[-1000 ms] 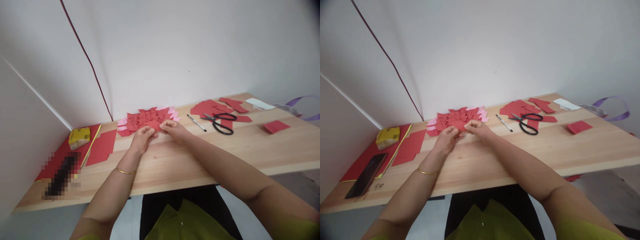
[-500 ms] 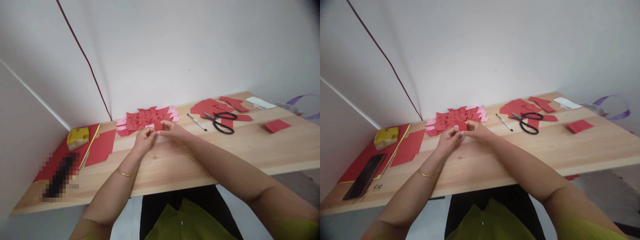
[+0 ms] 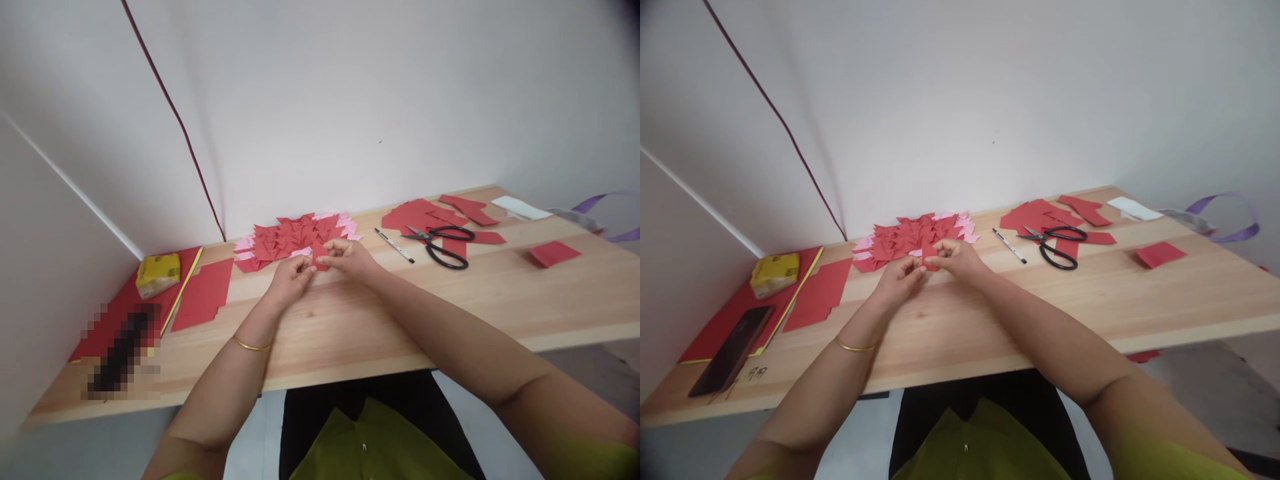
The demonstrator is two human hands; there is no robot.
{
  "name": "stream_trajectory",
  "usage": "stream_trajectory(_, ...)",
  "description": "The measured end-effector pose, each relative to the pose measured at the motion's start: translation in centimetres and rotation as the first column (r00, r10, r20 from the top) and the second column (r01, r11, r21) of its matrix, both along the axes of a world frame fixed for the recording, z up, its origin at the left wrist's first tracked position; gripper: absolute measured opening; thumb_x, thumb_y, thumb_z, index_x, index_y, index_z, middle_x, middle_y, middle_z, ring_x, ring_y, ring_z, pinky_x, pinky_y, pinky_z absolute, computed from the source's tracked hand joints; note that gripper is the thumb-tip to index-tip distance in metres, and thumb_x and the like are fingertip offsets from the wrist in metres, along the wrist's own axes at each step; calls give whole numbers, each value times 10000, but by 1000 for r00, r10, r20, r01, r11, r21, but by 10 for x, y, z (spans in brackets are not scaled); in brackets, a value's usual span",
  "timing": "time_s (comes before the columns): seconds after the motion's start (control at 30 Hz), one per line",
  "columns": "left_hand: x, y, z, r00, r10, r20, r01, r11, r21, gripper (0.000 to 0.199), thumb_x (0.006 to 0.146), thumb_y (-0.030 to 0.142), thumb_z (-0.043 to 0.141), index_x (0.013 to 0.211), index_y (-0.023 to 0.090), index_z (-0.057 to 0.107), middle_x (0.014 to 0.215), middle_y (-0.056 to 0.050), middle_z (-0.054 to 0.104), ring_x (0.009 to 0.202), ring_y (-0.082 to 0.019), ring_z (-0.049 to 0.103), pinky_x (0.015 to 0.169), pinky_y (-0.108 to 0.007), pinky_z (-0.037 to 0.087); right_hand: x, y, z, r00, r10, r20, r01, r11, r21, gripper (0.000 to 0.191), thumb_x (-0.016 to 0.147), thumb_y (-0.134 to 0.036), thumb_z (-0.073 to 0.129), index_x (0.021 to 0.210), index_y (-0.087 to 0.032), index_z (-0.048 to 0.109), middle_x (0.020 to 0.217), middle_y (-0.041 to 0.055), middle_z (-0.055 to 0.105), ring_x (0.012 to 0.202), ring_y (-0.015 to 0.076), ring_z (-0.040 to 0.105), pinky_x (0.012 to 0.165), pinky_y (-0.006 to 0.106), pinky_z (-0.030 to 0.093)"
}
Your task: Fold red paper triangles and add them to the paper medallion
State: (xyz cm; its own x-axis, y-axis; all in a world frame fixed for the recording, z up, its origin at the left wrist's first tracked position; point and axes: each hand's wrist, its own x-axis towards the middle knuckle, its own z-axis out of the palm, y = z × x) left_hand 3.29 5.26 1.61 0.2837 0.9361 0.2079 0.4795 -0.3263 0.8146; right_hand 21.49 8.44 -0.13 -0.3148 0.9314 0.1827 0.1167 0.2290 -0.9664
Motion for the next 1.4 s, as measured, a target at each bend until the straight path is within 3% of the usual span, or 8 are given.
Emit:
stream_trajectory(0.23,0,3,-5,995,18,102,-11,998,-66,213,793,329,564,656,173,511,602,27,515,544,-100,417,560,-238,340,1,0,4,995,-22,-99,28,998,61,281,826,-435,543,957,-193,604,834,22,649,744,142,605,738,295,480)
stream_trajectory(0.47,3,3,-10,965,77,252,-46,991,-125,225,759,365,619,686,164,549,607,20,558,565,-103,480,582,-237,373,3,0,2,987,130,90,-136,989,64,281,735,-409,648,664,-171,516,640,-21,547,609,107,494,584,239,376)
stream_trajectory(0.6,0,5,-12,946,48,321,-4,991,-135,236,749,371,638,696,158,552,618,14,570,589,-105,506,628,-247,400,2,-2,4,986,141,92,-150,984,96,298,758,-422,618,655,-171,496,627,-26,521,600,103,456,571,233,346)
stream_trajectory(0.83,-3,6,-9,997,-1,80,2,1000,-16,231,780,347,596,660,161,529,621,25,521,581,-99,435,585,-232,348,3,0,-1,980,199,3,-199,979,45,307,696,-451,694,749,-177,565,717,-7,577,695,133,522,623,240,395)
stream_trajectory(1.03,2,3,-7,990,-26,-139,43,992,120,160,795,273,533,688,157,564,648,9,550,608,-116,452,585,-234,341,-2,-1,-7,985,157,-67,-156,987,30,336,669,-458,717,658,-170,545,652,-29,514,644,112,476,597,232,370)
stream_trajectory(1.2,1,3,-8,966,-34,-255,89,974,208,109,770,199,536,667,163,550,640,3,547,603,-123,452,594,-245,334,4,2,2,993,-5,-121,4,1000,-4,304,677,-445,705,656,-166,587,627,-26,529,605,100,459,603,243,372)
stream_trajectory(1.33,1,4,-11,977,-33,-210,67,985,160,129,776,207,542,655,164,534,630,13,528,588,-114,437,581,-239,328,14,6,11,935,-186,-301,185,982,-32,298,720,-469,661,775,-180,613,687,-22,561,627,98,482,658,252,414)
stream_trajectory(1.4,1,5,-13,995,-11,-97,21,994,103,148,789,247,547,666,167,526,615,24,507,574,-109,425,571,-235,329,15,7,12,932,-176,-316,169,984,-50,316,730,-481,650,837,-187,611,740,-15,584,663,101,507,689,255,427)
